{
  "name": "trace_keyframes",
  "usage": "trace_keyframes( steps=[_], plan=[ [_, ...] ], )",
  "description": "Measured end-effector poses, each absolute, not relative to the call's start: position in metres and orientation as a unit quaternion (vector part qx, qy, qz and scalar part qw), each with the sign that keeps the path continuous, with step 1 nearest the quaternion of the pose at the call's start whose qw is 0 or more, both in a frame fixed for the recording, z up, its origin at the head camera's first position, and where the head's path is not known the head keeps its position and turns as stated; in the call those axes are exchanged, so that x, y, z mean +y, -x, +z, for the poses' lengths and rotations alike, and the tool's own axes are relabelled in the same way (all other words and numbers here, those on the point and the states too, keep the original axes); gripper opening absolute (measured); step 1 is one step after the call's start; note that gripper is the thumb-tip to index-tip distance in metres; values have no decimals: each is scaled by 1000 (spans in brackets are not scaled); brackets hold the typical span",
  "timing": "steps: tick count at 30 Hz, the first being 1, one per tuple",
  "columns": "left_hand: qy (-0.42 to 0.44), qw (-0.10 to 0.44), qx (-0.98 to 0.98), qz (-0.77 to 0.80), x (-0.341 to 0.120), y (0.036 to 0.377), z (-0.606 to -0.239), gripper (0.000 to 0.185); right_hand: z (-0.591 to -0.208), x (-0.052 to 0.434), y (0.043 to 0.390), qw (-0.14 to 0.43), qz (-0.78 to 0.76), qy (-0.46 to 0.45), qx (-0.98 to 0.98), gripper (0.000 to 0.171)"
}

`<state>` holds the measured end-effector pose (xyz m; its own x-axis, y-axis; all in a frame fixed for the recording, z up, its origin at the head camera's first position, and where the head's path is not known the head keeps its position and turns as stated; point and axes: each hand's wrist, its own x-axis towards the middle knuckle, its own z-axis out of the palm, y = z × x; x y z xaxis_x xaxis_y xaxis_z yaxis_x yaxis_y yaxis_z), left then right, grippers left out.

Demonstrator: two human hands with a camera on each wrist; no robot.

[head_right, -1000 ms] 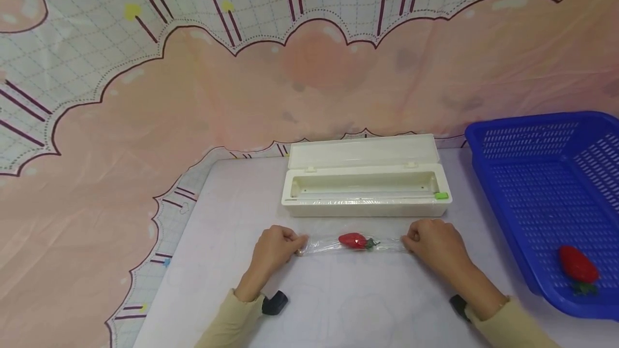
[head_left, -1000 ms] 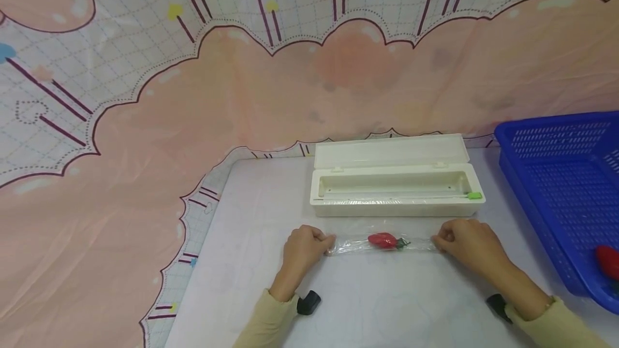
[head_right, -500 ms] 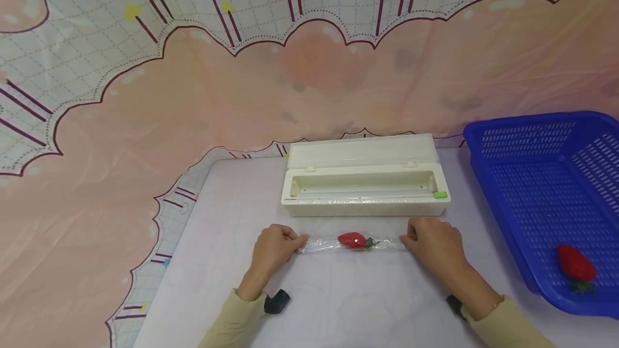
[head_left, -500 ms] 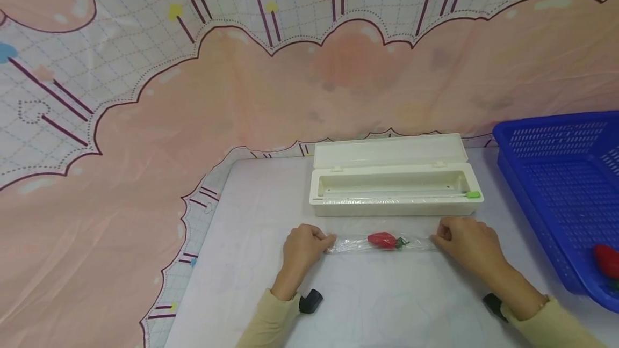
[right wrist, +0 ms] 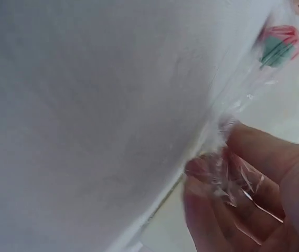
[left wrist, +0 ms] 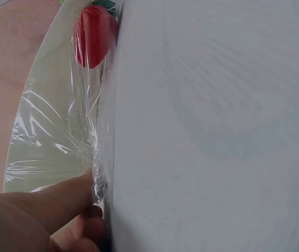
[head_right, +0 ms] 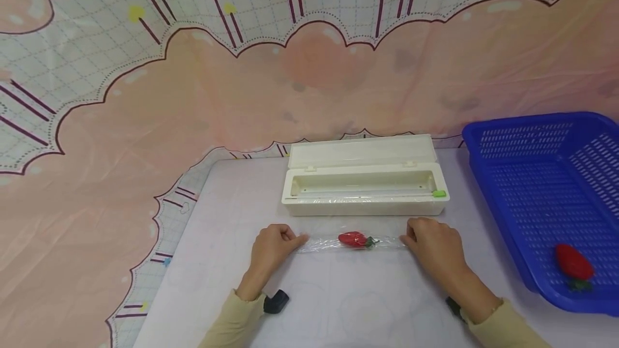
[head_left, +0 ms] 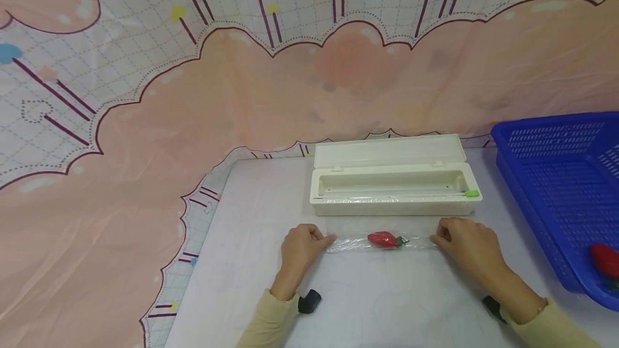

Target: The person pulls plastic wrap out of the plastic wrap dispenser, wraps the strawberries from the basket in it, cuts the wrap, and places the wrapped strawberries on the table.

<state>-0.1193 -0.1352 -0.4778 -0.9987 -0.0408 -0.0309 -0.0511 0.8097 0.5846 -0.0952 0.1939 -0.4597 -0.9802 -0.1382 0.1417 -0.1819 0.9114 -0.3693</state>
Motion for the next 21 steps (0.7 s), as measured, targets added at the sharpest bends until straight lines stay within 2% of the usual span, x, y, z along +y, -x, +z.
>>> trace_keyframes(
  steps=[8, 13, 15, 21],
  plan=[
    [24, 7, 955, 297, -136, 120, -479, 34, -459, 199, 90, 91, 172, -67, -979, 33],
    [20, 6, 955, 297, -138, 121, -479, 34, -462, 203, 88, 102, 129, -33, -986, 53],
    [20, 6, 955, 295, -138, 121, -480, 34, -462, 205, 87, 85, 116, -19, -989, 61],
    [17, 7, 954, 298, -138, 121, -481, 34, -463, 215, 91, -19, 140, 17, -990, 73]
  ],
)
